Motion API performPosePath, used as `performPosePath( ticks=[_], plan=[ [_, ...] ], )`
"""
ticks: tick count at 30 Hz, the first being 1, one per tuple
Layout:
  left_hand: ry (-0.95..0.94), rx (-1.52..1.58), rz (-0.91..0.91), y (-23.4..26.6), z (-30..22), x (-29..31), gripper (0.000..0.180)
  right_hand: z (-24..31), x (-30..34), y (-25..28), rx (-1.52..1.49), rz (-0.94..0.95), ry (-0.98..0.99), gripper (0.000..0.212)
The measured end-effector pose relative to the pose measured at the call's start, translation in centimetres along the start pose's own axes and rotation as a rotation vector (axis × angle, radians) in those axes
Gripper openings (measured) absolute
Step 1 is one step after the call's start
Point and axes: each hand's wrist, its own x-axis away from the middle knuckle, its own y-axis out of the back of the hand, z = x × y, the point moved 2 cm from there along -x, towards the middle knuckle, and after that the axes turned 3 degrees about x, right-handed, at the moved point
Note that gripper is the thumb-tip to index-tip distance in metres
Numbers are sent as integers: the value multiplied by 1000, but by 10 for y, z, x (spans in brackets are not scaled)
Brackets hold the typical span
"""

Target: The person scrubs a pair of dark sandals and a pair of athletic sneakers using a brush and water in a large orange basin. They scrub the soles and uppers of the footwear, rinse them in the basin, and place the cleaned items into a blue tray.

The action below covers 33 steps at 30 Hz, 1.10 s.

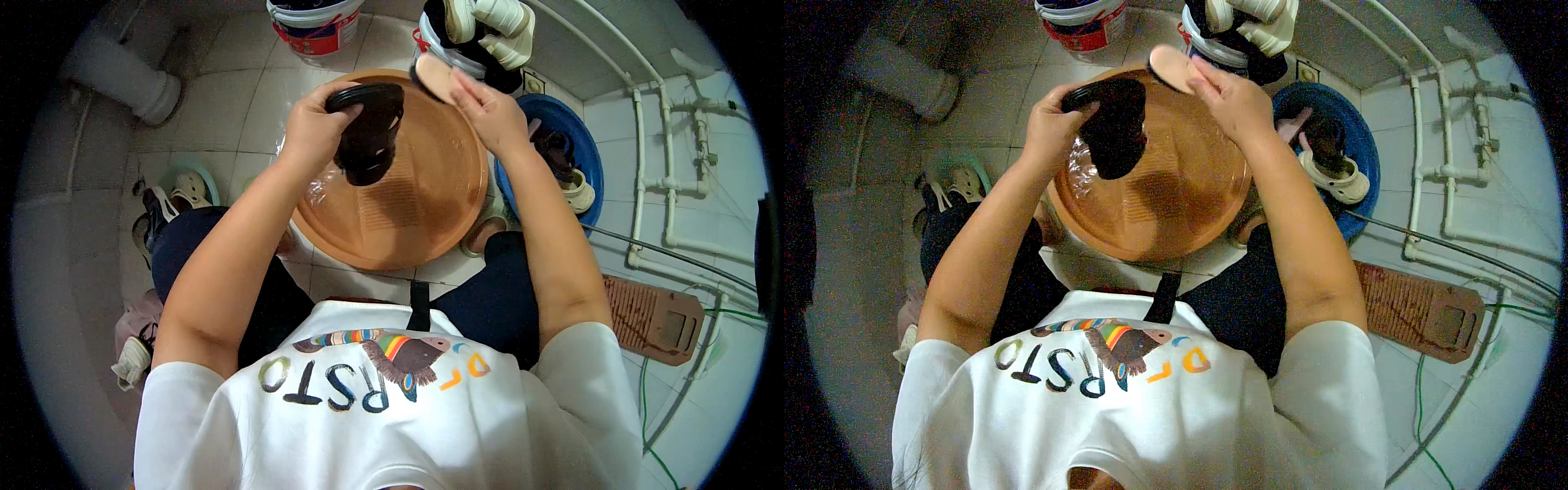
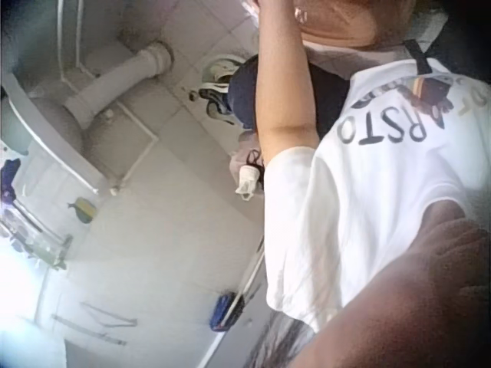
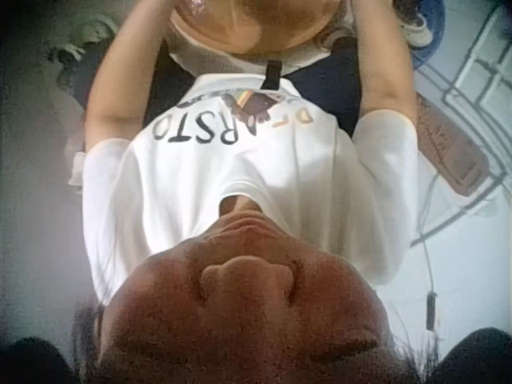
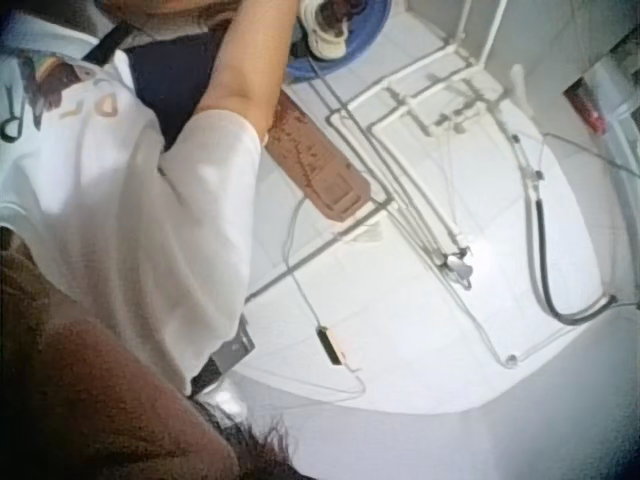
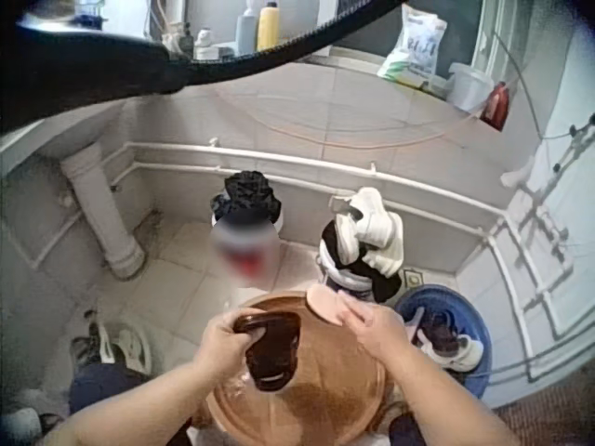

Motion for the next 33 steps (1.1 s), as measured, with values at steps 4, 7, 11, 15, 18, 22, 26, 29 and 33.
performPosePath(
  ticks=[4, 7, 11, 15, 18, 22, 26, 29, 33],
  plan=[
    [-127, -419, 124, -1, 16, 0, 24, 41, 8, -6, -323, -51, 202, 40],
    [22, -169, 18, 2, 29, 5, 21, 26, 14, -29, -155, 8, 135, 42],
    [124, 86, 12, 3, 23, 4, 24, -14, -4, -23, -192, 76, -129, 46],
    [121, 190, -57, 2, 30, 8, 28, 15, 3, -46, -613, 44, 185, 54],
    [285, 291, -82, -5, 36, 25, 26, -6, 10, -58, -404, 98, 71, 57],
    [369, 65, -7, 11, 116, 47, 29, -50, 15, -76, -130, 273, -211, 57],
    [340, -158, 15, 16, 124, 62, 36, -84, 33, -114, -354, 336, -298, 52],
    [355, -337, 190, 36, 152, 68, 45, -140, 48, -156, -149, 408, -261, 47],
    [402, -273, 245, 38, 154, 80, 53, -208, 76, -244, 127, 283, -555, 48]
  ],
)
